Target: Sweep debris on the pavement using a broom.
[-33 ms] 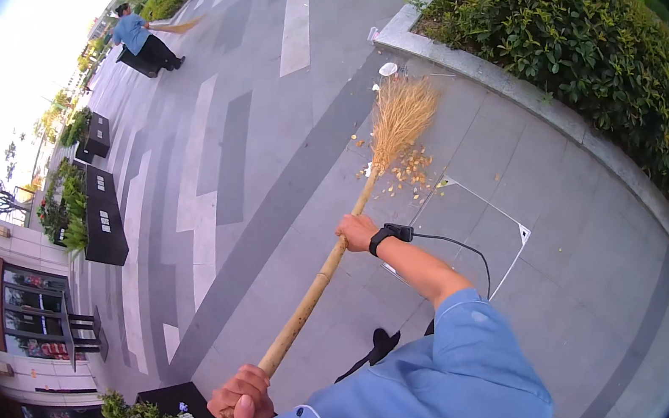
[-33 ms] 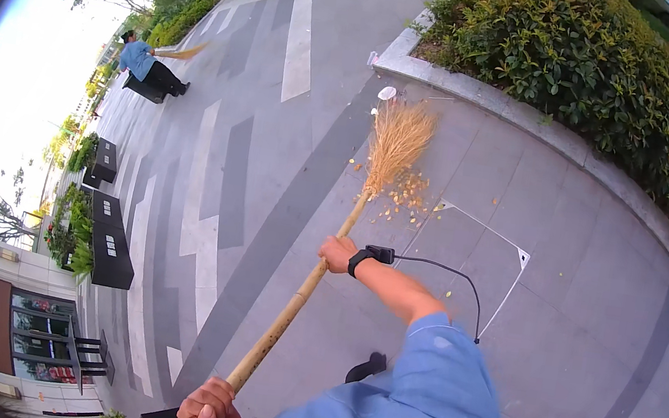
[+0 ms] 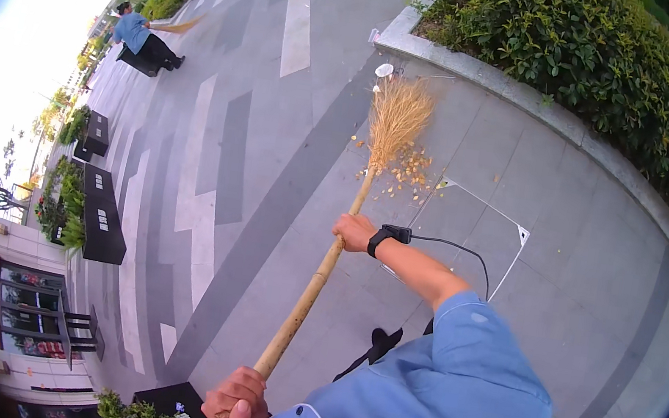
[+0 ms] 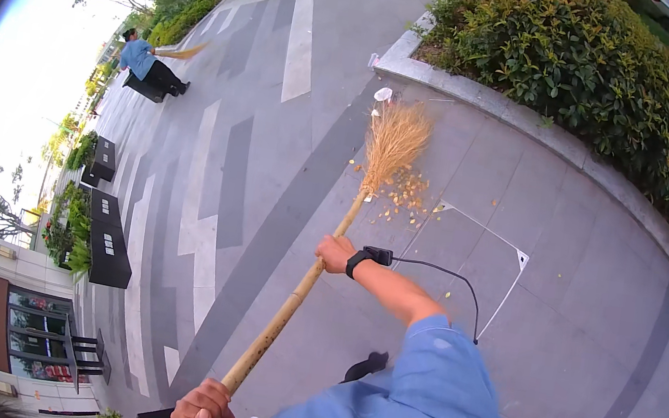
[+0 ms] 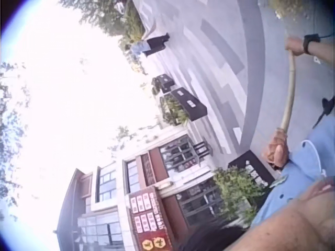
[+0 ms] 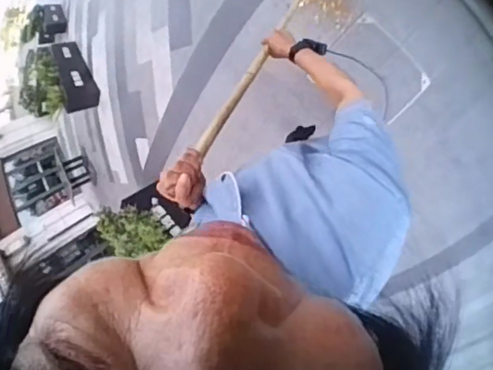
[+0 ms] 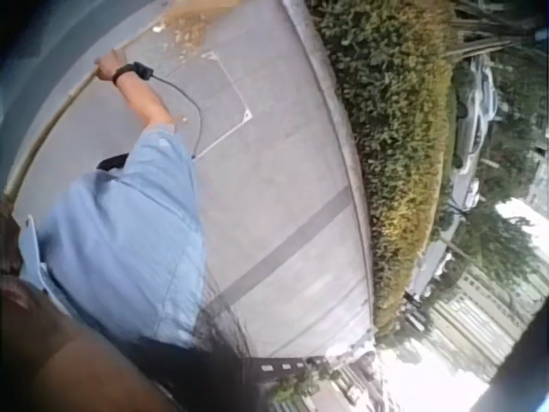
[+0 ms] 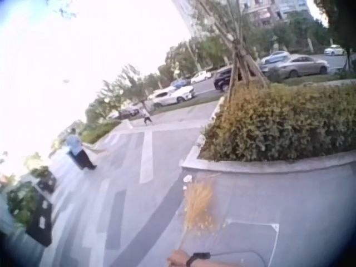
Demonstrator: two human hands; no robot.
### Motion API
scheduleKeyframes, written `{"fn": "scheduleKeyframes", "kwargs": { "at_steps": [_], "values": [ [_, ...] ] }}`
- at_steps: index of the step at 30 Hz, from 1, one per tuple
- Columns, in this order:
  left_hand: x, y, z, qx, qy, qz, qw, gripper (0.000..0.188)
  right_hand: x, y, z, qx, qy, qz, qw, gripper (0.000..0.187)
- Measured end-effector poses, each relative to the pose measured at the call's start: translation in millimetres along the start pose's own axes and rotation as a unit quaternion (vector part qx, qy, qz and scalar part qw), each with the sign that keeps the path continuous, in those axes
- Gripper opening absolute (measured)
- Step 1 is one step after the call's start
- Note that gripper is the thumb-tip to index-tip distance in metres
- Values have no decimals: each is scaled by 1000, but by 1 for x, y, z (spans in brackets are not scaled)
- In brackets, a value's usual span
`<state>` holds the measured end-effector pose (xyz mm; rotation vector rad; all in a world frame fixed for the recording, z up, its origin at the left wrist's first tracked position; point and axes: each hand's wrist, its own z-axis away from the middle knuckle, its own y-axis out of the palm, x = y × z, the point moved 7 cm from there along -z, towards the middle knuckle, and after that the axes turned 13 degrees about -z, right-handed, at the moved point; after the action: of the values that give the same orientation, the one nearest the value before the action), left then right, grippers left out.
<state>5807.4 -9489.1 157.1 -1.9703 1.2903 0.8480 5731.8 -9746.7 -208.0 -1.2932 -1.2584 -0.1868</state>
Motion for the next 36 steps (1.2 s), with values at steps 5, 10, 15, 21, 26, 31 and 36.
{"fn": "scheduleKeyframes", "kwargs": {
  "at_steps": [5, 10, 15, 21, 26, 31, 36],
  "values": [
    [-29, -95, -7, 78, 85, 96, 989, 25, 88, 10, -2, -35, -26, 12, 999, 8],
    [10, -173, -10, 131, 49, 231, 963, 29, 114, 0, 43, -79, 52, 54, 994, 10],
    [43, -176, -33, 234, 74, 363, 899, 25, 111, -9, 88, -140, 129, 76, 979, 17],
    [130, -57, -34, 434, 23, 376, 818, 28, 9, -15, 187, -295, 208, 100, 927, 25],
    [202, 2, -42, 458, -45, 346, 818, 22, -90, -10, 201, -275, 265, 113, 917, 23],
    [257, -14, -135, 401, -14, 337, 852, 26, -139, -38, 56, -354, 232, 97, 901, 18],
    [292, -36, -224, 330, -14, 234, 915, 28, -185, -31, -124, -248, 146, 48, 956, 17]
  ]
}}
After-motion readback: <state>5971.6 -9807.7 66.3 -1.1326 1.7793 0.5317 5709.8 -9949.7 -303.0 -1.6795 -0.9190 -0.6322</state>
